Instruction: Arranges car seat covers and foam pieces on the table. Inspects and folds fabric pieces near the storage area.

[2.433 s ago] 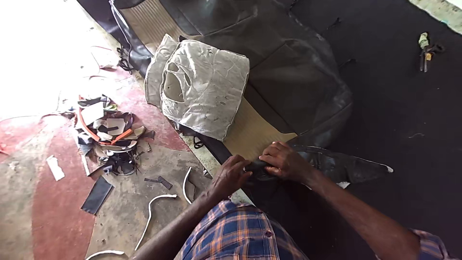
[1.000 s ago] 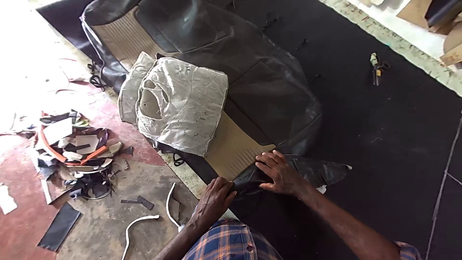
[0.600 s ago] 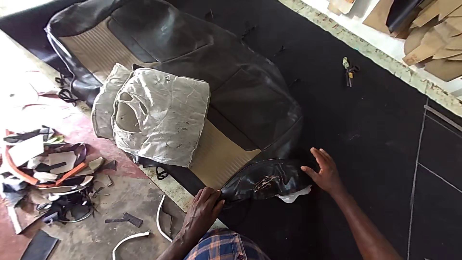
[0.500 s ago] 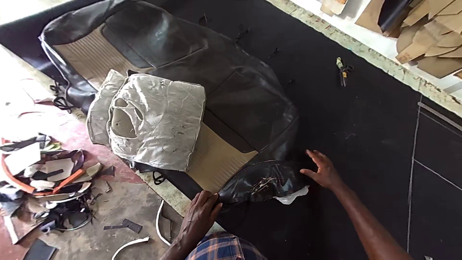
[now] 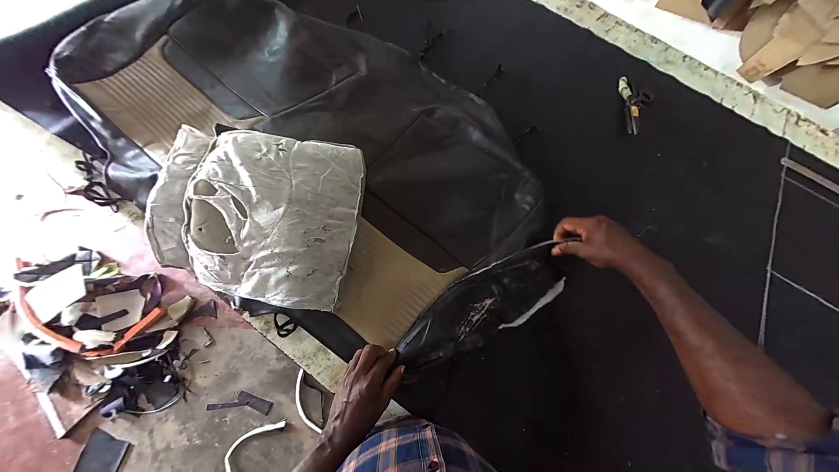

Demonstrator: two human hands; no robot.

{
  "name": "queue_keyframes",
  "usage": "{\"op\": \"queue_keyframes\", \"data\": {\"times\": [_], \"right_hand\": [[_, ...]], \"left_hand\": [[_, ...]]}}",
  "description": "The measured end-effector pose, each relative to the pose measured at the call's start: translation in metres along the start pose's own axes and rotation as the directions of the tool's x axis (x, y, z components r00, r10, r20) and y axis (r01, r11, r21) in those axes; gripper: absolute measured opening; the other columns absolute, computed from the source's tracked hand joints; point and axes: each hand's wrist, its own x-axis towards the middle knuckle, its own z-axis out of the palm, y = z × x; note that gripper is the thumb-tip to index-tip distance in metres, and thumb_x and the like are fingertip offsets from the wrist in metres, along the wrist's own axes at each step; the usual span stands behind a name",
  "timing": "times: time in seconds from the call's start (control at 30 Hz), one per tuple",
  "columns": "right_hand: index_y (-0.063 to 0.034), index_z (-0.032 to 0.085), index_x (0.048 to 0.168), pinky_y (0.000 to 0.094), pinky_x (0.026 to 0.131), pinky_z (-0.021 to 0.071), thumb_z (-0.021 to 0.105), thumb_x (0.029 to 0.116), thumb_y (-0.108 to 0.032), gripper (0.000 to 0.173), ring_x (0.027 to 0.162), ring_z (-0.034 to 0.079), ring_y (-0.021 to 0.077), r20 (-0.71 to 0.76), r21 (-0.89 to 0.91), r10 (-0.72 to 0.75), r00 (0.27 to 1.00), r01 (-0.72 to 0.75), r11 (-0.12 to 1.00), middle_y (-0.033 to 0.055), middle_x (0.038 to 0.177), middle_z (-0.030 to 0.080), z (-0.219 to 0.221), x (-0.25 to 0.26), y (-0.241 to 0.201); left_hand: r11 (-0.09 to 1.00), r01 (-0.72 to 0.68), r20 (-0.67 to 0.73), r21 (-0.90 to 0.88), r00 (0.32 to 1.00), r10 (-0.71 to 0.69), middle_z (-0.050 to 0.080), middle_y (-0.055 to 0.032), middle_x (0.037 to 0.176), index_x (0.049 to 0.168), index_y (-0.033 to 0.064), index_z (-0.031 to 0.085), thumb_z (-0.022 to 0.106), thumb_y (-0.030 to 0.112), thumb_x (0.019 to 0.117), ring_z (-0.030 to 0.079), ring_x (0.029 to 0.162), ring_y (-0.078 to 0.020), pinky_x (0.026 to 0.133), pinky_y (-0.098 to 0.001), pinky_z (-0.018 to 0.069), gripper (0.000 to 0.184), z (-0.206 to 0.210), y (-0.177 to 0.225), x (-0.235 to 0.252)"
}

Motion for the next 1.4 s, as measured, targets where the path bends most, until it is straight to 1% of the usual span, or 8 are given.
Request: {"op": "queue_keyframes", "data": {"times": [0.23,0.4,0.53,0.6,0.73,1.17,1.3,1.4], "right_hand": [[-0.0153,0.074,0.099,0.0622,0.086,0.0490,0.078,0.0917,-0.031,0.018,0.091,0.068,0.0312,0.236,-0.331,0.070,0.969,0.013,0.943,0.0088,0.091,0.072,-0.008,0.067,-0.031],[-0.0145,0.072,0.100,0.0629,0.089,0.0484,0.080,0.0893,-0.028,0.019,0.094,0.068,0.0336,0.184,-0.392,0.081,0.980,-0.003,0.920,0.0104,0.093,0.072,0.004,0.065,-0.031],[-0.0096,0.071,0.120,0.0637,0.113,0.0359,0.070,0.0877,-0.007,0.033,0.128,0.055,0.0403,-0.158,-0.312,-0.203,0.966,0.146,0.939,0.0180,0.130,0.063,0.030,0.028,-0.074],[-0.0137,0.072,0.119,0.0568,0.120,0.0312,0.058,0.0950,-0.019,0.029,0.140,0.048,0.0320,-0.252,-0.248,-0.401,0.881,0.342,0.906,0.0115,0.143,0.059,0.064,0.004,-0.118],[-0.0221,0.066,0.136,0.0526,0.125,0.0246,0.064,0.0950,-0.052,0.051,0.150,0.037,0.0241,-0.075,-0.185,-0.571,0.818,0.551,0.814,0.0025,0.156,0.050,0.145,-0.035,-0.175],[-0.0263,0.074,0.124,0.0524,0.126,0.0237,0.056,0.1035,-0.042,0.031,0.150,0.036,0.0185,-0.208,-0.084,-0.554,0.806,0.549,0.831,-0.0058,0.152,0.054,0.202,-0.045,-0.146],[-0.0282,0.074,0.124,0.0508,0.127,0.0236,0.053,0.1049,-0.044,0.033,0.151,0.035,0.0167,-0.191,-0.054,-0.547,0.815,0.548,0.835,-0.0070,0.152,0.054,0.205,-0.041,-0.142],[-0.0292,0.071,0.128,0.0510,0.127,0.0229,0.051,0.1055,-0.044,0.034,0.152,0.033,0.0165,-0.146,-0.041,-0.553,0.820,0.553,0.832,-0.0068,0.153,0.052,0.203,-0.041,-0.139]], "left_hand": [[1.000,-0.007,0.016,-0.013,1.000,0.007,0.066,-0.0066,0.100,0.111,0.0098,0.076,0.063,0.036,0.0981,0.066,0.095,-0.0199,0.084,-0.0347,0.0575,0.032,-0.002,-0.003,0.001],[1.000,-0.005,0.051,-0.018,0.999,0.006,0.066,-0.0063,0.101,0.111,0.0092,0.075,0.063,0.036,0.0981,0.065,0.096,-0.0189,0.083,-0.0337,0.0574,0.032,-0.005,-0.002,0.002],[1.000,-0.015,0.053,-0.021,0.998,0.016,0.066,-0.0066,0.101,0.111,0.0092,0.075,0.063,0.037,0.0980,0.065,0.096,-0.0187,0.083,-0.0337,0.0575,0.032,-0.006,-0.002,0.003],[1.000,-0.011,0.056,-0.026,0.998,0.013,0.066,-0.0060,0.101,0.111,0.0093,0.075,0.063,0.036,0.0981,0.065,0.097,-0.0184,0.085,-0.0335,0.0572,0.032,-0.006,-0.002,0.003],[1.000,-0.014,0.072,-0.027,0.997,0.016,0.066,-0.0062,0.101,0.111,0.0088,0.075,0.063,0.036,0.0981,0.065,0.097,-0.0188,0.085,-0.0344,0.0573,0.032,-0.007,-0.003,0.004],[0.998,0.012,0.105,-0.066,0.995,-0.005,0.067,-0.0079,0.103,0.113,0.0101,0.074,0.061,0.040,0.0997,0.066,0.098,-0.0203,0.086,-0.0367,0.0581,0.035,-0.011,-0.002,0.005],[0.998,0.016,0.109,-0.054,0.994,-0.010,0.066,-0.0049,0.099,0.100,0.0127,0.075,0.058,0.052,0.0998,0.065,0.096,-0.0203,0.084,-0.0379,0.0572,0.043,-0.022,0.003,0.027],[0.994,-0.070,0.121,-0.087,0.989,0.080,0.068,-0.0059,0.119,0.116,0.0136,0.074,0.052,0.040,0.1047,0.064,0.113,-0.0230,0.097,-0.0437,0.0543,0.036,-0.018,0.026,0.066]]}}
